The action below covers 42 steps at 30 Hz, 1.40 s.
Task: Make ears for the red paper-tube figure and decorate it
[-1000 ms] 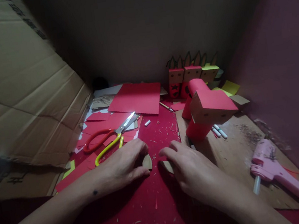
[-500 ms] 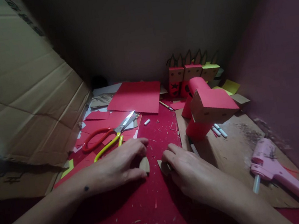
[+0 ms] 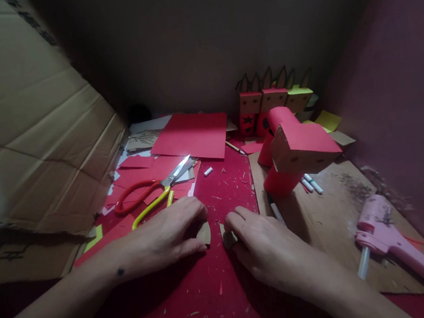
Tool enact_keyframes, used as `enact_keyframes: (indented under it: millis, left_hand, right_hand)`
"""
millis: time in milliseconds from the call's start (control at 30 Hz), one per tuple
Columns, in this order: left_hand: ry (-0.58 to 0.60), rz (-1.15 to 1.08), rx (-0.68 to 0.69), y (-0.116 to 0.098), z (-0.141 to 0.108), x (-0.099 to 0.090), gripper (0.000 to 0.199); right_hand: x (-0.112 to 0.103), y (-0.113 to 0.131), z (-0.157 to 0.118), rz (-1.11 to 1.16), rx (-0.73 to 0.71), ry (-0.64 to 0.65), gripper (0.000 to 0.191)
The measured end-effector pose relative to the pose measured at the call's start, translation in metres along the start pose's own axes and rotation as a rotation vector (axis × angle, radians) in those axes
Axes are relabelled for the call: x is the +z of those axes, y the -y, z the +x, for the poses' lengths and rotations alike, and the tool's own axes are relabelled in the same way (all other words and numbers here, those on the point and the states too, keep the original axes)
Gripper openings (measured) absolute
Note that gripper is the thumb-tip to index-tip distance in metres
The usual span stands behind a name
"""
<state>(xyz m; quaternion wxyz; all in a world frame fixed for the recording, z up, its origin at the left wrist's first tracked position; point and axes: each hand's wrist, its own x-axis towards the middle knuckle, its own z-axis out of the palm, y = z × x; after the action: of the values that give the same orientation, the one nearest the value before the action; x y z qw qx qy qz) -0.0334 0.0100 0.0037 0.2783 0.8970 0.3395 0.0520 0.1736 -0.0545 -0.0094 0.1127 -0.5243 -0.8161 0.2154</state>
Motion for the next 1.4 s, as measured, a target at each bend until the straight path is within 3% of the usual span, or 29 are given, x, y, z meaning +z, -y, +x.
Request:
enact_keyframes:
  millis: [133, 333, 467, 600, 733, 933, 1133, 1267, 1333, 1400]
  left_hand:
    - [-0.013, -0.011, 0.016, 0.002, 0.001, 0.005, 0.019]
    - [-0.04, -0.033, 0.053, 0.007, 0.003, 0.01, 0.018]
    - [-0.086, -0.038, 0.042, 0.01, 0.004, 0.011, 0.015]
    - [-0.125, -0.056, 0.053, 0.007, 0.005, 0.009, 0.007]
    - [-0.099, -0.209, 0.01, 0.0, 0.005, 0.005, 0.008]
    - [-0.096, -0.408, -0.019, -0.008, 0.004, 0.003, 0.009]
    - [-0.276, -0.178, 0.196, -0.011, 0.001, 0.004, 0.012]
    - [-0.332, 0.051, 0.375, -0.01, 0.001, 0.008, 0.024]
    - [-0.354, 0.123, 0.411, -0.007, 0.002, 0.007, 0.025]
    - [-0.42, 0.176, 0.359, 0.0, 0.002, 0.001, 0.022]
  right_hand:
    - [0.002, 0.003, 0.001, 0.066, 0.089, 0.011, 0.012]
    - [0.016, 0.009, 0.008, -0.113, 0.183, -0.056, 0.015]
    - [0.02, 0.009, 0.007, -0.004, 0.213, -0.109, 0.016]
    - [0.019, 0.005, 0.008, 0.253, 0.198, -0.139, 0.012]
    - [0.018, 0.003, 0.009, 0.626, 0.193, -0.208, 0.008]
    - [0.015, 0.009, 0.008, 1.044, 0.264, -0.183, 0.018]
    - [0.01, 0.008, 0.011, 1.494, 0.331, -0.099, 0.021]
    - [0.01, 0.005, 0.011, 1.612, 0.337, 0.046, 0.016]
    - [0.011, 0.004, 0.011, 1.618, 0.319, -0.008, 0.016]
    - [0.011, 0.004, 0.01, 1.61, 0.309, -0.104, 0.018]
